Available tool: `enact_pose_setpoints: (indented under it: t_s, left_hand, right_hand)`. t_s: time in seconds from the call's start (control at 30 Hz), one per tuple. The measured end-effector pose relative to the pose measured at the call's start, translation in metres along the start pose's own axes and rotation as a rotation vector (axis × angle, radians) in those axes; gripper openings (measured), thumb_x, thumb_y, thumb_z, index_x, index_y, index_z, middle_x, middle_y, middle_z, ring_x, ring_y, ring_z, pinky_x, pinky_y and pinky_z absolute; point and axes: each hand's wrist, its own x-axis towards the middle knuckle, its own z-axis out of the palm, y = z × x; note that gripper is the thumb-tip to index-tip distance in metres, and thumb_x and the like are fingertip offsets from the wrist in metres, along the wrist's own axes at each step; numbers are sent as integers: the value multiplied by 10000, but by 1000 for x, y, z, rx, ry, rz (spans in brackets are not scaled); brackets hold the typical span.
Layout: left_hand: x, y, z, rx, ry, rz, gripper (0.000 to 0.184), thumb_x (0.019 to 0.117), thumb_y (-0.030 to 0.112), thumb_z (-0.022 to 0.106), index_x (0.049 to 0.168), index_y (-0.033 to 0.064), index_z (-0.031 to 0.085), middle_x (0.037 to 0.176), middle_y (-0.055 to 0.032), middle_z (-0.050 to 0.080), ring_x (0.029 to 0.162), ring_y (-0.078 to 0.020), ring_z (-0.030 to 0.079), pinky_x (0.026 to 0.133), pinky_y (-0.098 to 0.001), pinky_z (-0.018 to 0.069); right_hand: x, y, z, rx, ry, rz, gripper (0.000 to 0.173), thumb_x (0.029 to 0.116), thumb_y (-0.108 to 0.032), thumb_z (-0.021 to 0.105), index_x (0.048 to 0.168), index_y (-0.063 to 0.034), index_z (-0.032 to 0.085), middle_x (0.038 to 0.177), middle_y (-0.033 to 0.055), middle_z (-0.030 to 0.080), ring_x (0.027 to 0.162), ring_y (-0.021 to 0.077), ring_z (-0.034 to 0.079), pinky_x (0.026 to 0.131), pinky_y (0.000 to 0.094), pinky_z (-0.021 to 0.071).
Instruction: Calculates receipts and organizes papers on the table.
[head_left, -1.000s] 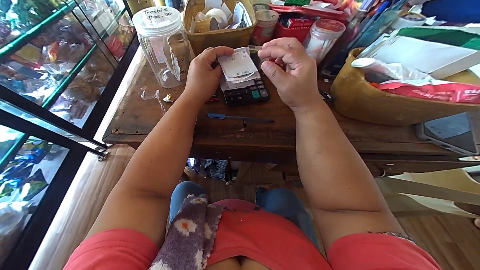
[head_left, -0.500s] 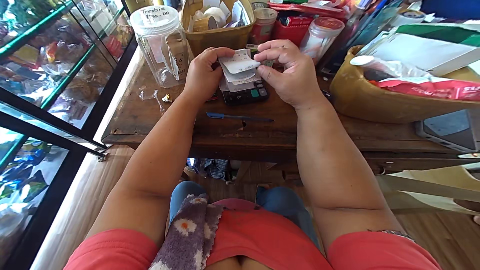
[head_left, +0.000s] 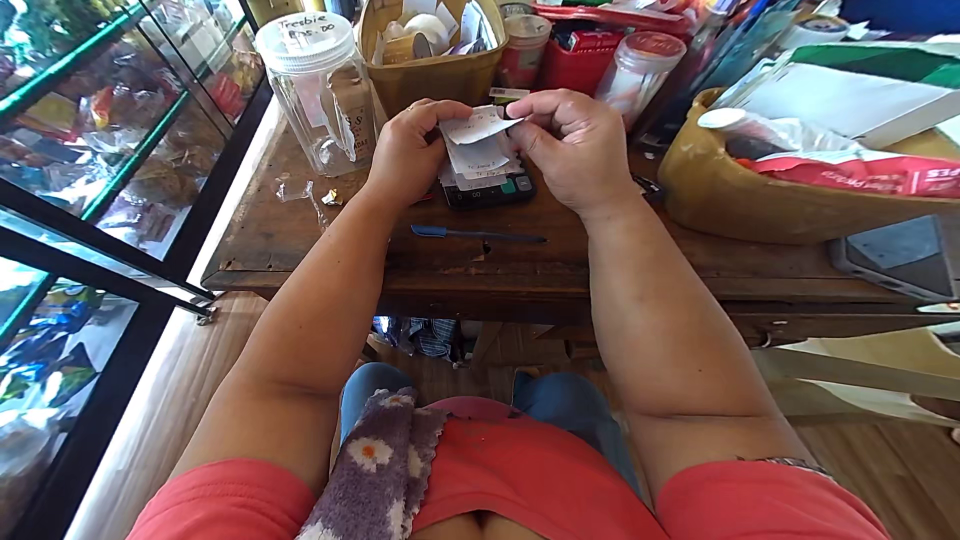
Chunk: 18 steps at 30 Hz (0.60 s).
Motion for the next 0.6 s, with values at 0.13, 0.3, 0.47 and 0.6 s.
enact_pose_setpoints:
  t_s: [0.13,0.3,0.47,0.6]
  left_hand:
    - [0,0,0,0,-5,-2,245,971,-4,601,1166,43,742,1144,-96,713,1072,-93,665,963,-249,528]
    - [-1,4,-1,43,-18,-16,257,970,3,590,1171,47,744,1154,-108,714,1086,-111,663,971,-267,518]
    - [0,1,0,38,-25,14,247,977,20,596,1176,43,741,1140,-100,718,1081,-97,663,972,-256,517]
    - [-1,2,0,32,-25,14,240,977,22,603,1172,39,741,1135,-101,716,1070,-93,662,964,-250,517]
  right_hand:
    - [0,3,1,-2,11,-38,189,997,-126,648,1114,2,720,1048,36,725,905,-8,662,841,172,548]
    - [0,2,1,-40,15,-41,173,1000,-133,635,1065,4,719,1004,36,716,892,-23,643,831,155,528]
    - [-1,1,1,-21,16,-19,185,1012,-154,621,1062,5,701,991,35,702,875,3,659,817,187,558]
    - [0,2,2,-14,17,-29,179,1014,-153,618,1045,3,700,974,27,698,855,-3,652,800,180,554]
